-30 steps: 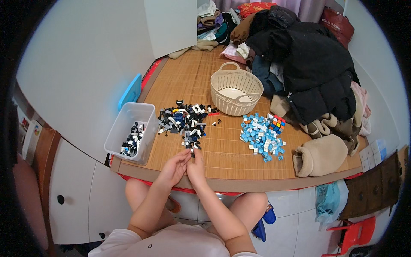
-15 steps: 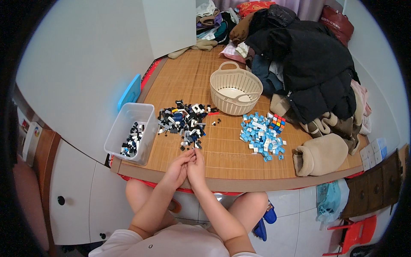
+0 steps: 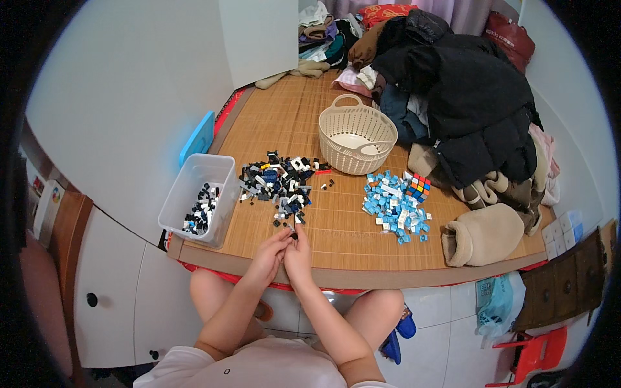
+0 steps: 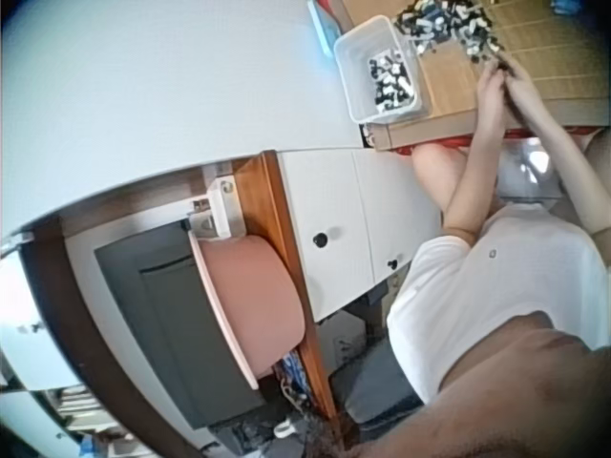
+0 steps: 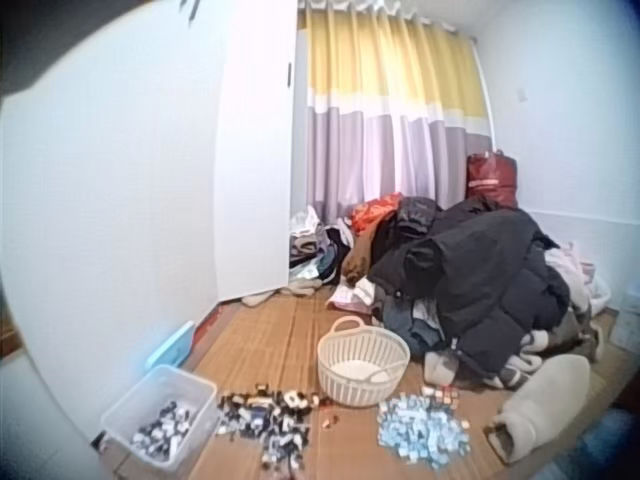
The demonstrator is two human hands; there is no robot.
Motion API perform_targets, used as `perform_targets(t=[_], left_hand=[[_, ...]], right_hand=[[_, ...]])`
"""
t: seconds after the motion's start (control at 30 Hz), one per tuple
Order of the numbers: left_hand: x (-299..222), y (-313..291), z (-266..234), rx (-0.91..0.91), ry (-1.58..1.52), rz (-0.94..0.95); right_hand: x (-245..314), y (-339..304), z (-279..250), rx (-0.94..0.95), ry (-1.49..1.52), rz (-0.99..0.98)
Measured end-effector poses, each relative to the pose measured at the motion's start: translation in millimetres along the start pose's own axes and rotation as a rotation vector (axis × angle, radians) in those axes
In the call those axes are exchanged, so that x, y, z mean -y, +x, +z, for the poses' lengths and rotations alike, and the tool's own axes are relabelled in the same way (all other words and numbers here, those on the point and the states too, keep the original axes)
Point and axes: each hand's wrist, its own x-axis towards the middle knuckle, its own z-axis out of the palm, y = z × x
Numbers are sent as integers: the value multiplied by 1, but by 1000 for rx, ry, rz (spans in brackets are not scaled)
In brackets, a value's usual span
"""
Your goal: The person sits cross-legged on a mat and assembles small plastic building blocks by hand. They pick up individual pieces from a pile on the mat and connect them to a growing structure, occasionally adjusting the orientation of the assembly.
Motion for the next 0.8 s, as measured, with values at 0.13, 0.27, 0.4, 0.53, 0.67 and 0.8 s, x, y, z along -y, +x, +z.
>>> perform_targets(t=[0.13,0.27,0.4,0.53,0.67,0.8], left_hand=[[-1,-3,-5,3,-25,38],[4,1,-12,-31,-102,85],[6,7,-9,-23,-142,58],[9,11,-7,-9,-150,65],[14,8,-4,-27,-167,101],[13,-3,7,-51,-244,145]], right_hand=[[-8,6,-6,2,-217,-23],[-25,17,-10,-17,-268,-122],[-35,19,-5,-55,-445,-260],[-42,23,-6,-67,-423,-295],[-21,11,-3,-31,-233,-160],[-6,-5,7,-64,77,-94]])
